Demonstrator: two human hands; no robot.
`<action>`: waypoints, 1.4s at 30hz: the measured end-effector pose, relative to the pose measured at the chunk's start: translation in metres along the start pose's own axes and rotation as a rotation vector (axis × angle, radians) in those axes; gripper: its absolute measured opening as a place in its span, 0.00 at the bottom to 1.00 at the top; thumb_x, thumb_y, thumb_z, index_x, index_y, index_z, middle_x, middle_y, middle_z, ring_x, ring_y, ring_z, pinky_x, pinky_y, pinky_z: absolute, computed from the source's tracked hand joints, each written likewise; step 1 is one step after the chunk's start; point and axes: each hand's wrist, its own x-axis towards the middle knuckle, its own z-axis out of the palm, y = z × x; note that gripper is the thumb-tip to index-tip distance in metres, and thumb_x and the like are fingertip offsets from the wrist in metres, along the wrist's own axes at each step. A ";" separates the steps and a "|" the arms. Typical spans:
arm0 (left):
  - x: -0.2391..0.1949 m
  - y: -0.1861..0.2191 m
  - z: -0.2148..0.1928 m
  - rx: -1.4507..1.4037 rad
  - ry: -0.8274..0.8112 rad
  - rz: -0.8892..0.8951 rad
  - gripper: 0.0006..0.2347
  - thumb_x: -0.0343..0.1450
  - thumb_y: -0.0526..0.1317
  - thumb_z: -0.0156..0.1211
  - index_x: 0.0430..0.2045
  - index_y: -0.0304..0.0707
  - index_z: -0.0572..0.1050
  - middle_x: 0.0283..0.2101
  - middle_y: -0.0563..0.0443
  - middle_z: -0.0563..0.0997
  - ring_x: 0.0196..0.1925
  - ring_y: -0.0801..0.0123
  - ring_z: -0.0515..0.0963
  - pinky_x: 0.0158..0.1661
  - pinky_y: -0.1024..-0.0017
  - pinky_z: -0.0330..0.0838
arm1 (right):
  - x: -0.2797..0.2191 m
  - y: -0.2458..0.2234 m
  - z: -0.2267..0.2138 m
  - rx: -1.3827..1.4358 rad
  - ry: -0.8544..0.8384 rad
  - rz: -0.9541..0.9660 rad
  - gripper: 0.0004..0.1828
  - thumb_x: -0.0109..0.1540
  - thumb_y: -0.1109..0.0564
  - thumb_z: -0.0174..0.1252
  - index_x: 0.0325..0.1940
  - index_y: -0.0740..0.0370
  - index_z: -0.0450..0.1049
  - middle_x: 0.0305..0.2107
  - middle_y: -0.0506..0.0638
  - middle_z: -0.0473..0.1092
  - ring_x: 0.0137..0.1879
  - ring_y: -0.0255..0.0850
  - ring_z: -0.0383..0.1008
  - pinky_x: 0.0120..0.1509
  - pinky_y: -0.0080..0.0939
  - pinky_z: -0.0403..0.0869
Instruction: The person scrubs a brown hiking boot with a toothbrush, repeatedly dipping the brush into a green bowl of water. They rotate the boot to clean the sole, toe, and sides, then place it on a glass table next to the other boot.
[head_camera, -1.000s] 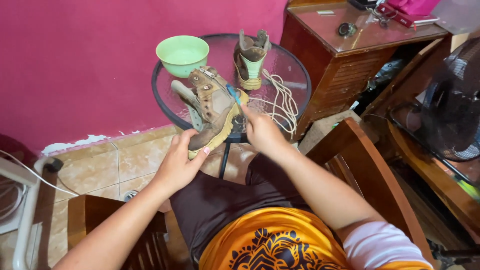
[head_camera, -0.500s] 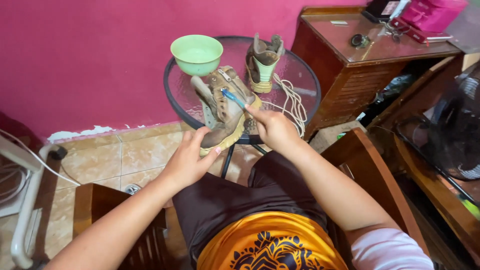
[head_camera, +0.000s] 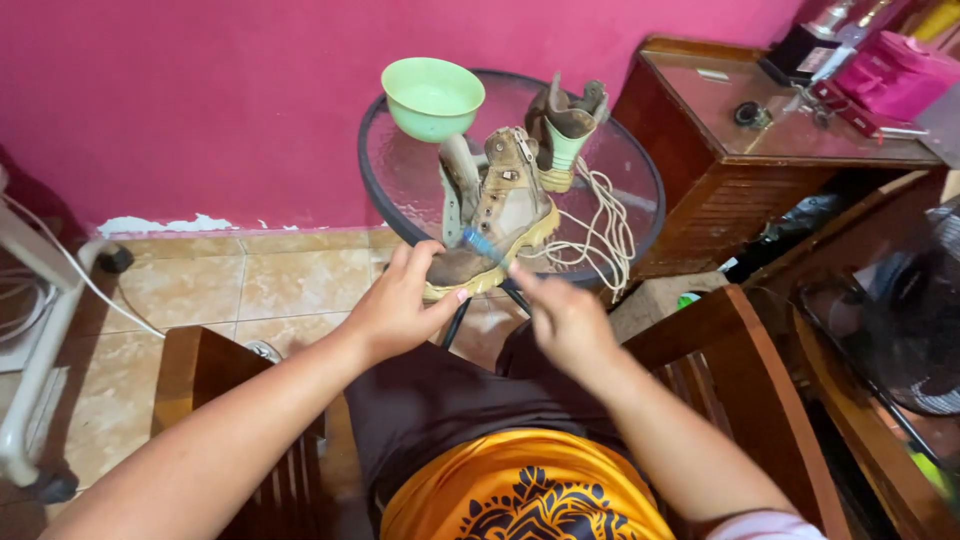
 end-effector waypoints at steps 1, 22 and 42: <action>-0.001 0.000 0.000 0.000 0.001 -0.004 0.26 0.69 0.54 0.59 0.60 0.53 0.60 0.57 0.33 0.66 0.58 0.30 0.75 0.58 0.45 0.71 | -0.012 -0.006 0.008 0.004 -0.002 -0.001 0.24 0.63 0.61 0.53 0.63 0.49 0.76 0.27 0.59 0.75 0.36 0.59 0.79 0.39 0.59 0.77; 0.004 0.006 0.019 -0.049 0.047 -0.104 0.35 0.56 0.52 0.74 0.59 0.48 0.68 0.63 0.53 0.67 0.67 0.51 0.71 0.65 0.58 0.69 | -0.042 -0.020 -0.012 -0.083 -0.048 0.084 0.26 0.62 0.58 0.54 0.62 0.39 0.76 0.25 0.50 0.75 0.34 0.52 0.79 0.34 0.55 0.77; 0.006 -0.002 0.026 0.020 0.072 -0.008 0.35 0.54 0.49 0.77 0.57 0.49 0.67 0.61 0.51 0.67 0.62 0.48 0.75 0.62 0.56 0.73 | -0.039 -0.023 0.008 0.234 0.022 -0.053 0.16 0.62 0.62 0.57 0.53 0.56 0.82 0.23 0.58 0.75 0.30 0.56 0.78 0.34 0.51 0.76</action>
